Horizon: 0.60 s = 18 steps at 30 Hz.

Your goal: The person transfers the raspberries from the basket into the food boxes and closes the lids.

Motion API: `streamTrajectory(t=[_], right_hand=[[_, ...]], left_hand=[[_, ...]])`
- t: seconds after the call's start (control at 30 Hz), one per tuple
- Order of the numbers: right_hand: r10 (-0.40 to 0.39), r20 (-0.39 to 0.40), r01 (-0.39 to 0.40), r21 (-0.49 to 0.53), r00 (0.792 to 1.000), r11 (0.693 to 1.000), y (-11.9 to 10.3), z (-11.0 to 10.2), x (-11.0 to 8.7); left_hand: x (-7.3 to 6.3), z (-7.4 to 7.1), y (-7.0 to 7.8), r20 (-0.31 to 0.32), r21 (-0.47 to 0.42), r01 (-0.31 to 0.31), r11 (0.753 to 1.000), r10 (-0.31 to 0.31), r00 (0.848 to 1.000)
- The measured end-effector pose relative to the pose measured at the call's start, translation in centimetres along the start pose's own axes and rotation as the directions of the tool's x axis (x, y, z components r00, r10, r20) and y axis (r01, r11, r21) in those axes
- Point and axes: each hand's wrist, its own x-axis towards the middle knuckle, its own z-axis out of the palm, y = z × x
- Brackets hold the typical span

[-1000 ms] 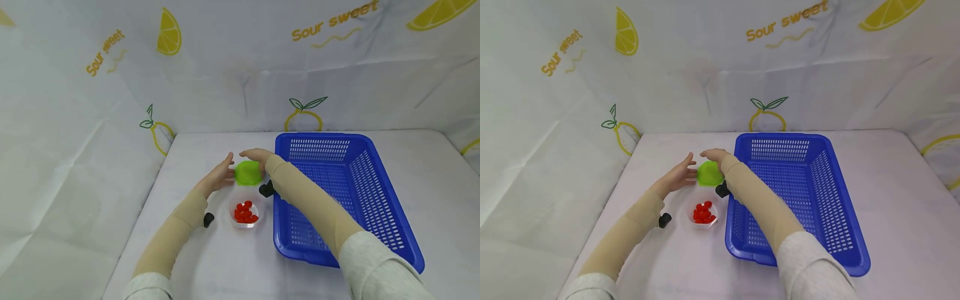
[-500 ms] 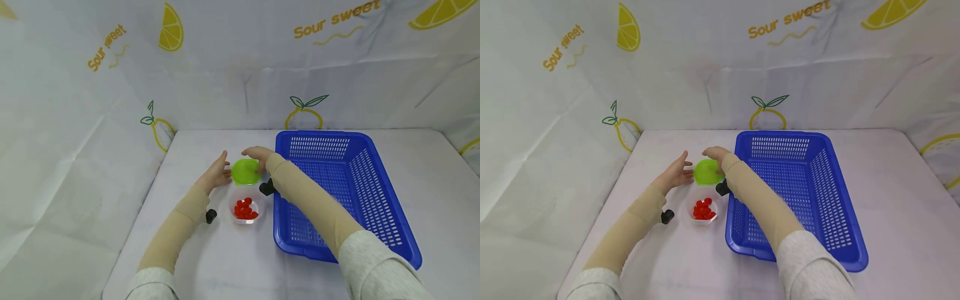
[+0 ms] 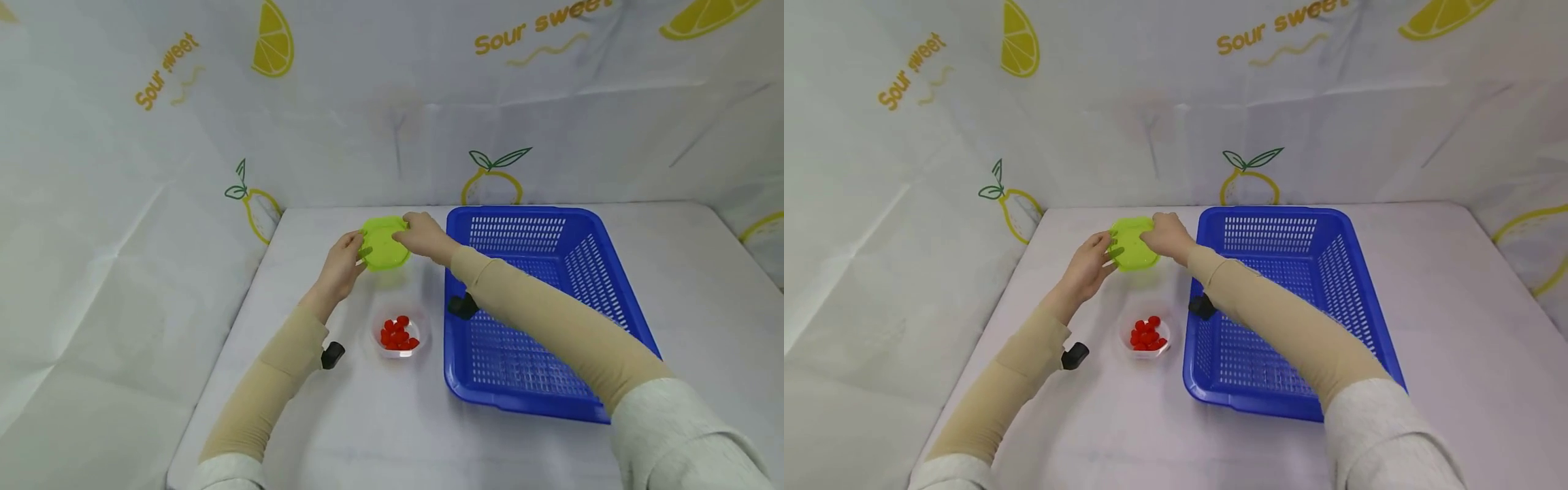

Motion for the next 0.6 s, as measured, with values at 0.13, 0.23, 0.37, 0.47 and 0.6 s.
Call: streamTrajectory(t=[0.13, 0.23, 0.37, 0.47, 0.6], right_hand=[[-0.204, -0.11, 0.2, -0.047, 0.973, 0.979, 0.7, -0.6, -2.2], [-0.352, -0.121, 0.345, -0.07, 0.928, 0.936, 1.9, -0.8, -3.7], [-0.515, -0.03, 0.503, -0.178, 0.857, 0.846, 3.4, -1.0, -5.7], [-0.603, 0.112, 0.605, -0.305, 0.79, 0.735, 4.5, -0.8, -6.9], [-0.672, 0.307, 0.725, -0.448, 0.674, 0.523, 5.5, 0.0, -7.7]], left_hand=[[-1.6, -0.4, -0.4, 0.001, -0.011, -0.155, 0.988, 0.156, 0.988], [-2.8, -1.3, -1.1, 0.043, 0.08, -0.273, 0.959, 0.271, 0.962], [-4.3, -3.0, -2.2, 0.205, 0.312, -0.451, 0.836, 0.405, 0.891], [-5.2, -3.9, -3.0, 0.371, 0.418, -0.6, 0.682, 0.475, 0.798], [-5.7, -4.5, -4.1, 0.57, 0.436, -0.757, 0.486, 0.501, 0.651]])
